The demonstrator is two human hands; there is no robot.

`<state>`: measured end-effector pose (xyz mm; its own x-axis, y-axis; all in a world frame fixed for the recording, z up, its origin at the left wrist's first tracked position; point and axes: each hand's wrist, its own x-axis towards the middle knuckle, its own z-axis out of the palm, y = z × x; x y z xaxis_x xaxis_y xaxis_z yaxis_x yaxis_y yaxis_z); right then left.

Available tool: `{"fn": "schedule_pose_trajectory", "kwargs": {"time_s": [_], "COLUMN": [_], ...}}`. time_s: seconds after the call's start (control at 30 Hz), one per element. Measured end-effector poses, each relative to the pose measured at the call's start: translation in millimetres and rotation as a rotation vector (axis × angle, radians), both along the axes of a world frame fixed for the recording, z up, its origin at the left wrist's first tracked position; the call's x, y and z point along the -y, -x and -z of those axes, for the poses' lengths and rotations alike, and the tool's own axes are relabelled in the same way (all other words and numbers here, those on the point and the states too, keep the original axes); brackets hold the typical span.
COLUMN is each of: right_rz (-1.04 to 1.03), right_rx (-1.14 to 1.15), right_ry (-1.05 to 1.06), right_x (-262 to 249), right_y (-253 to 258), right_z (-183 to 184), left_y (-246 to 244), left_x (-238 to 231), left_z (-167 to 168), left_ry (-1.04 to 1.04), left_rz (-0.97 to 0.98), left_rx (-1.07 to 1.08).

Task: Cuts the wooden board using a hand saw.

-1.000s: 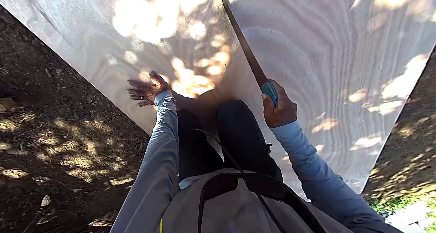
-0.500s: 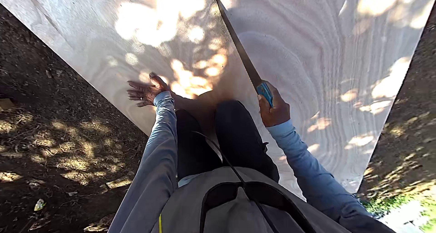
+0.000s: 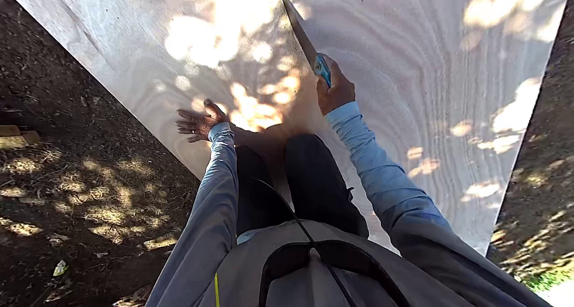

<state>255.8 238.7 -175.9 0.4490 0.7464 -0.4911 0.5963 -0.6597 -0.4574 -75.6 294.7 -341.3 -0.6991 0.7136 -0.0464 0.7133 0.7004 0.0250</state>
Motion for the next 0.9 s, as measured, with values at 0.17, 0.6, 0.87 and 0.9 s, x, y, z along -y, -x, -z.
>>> {"fn": "schedule_pose_trajectory", "kwargs": {"time_s": [0.17, 0.6, 0.87, 0.9], "right_rz": [0.042, 0.000, 0.005, 0.006], "right_rx": [0.015, -0.011, -0.038, -0.029], "right_ry": [0.017, 0.059, 0.019, -0.004], "right_x": [149.5, -63.9, -22.4, 7.8], "right_y": [0.9, 1.8, 1.9, 1.1], "right_z": [-47.8, 25.5, 7.5, -0.4], "left_y": [-0.3, -1.3, -1.2, -1.3], "left_x": [4.9, 15.6, 4.9, 4.0], "left_z": [0.9, -2.6, -5.0, -4.5], "left_ry": [0.027, 0.004, 0.002, -0.004], "left_rz": [0.011, 0.011, 0.001, 0.002], "left_rx": [-0.005, -0.006, -0.010, -0.009]}}
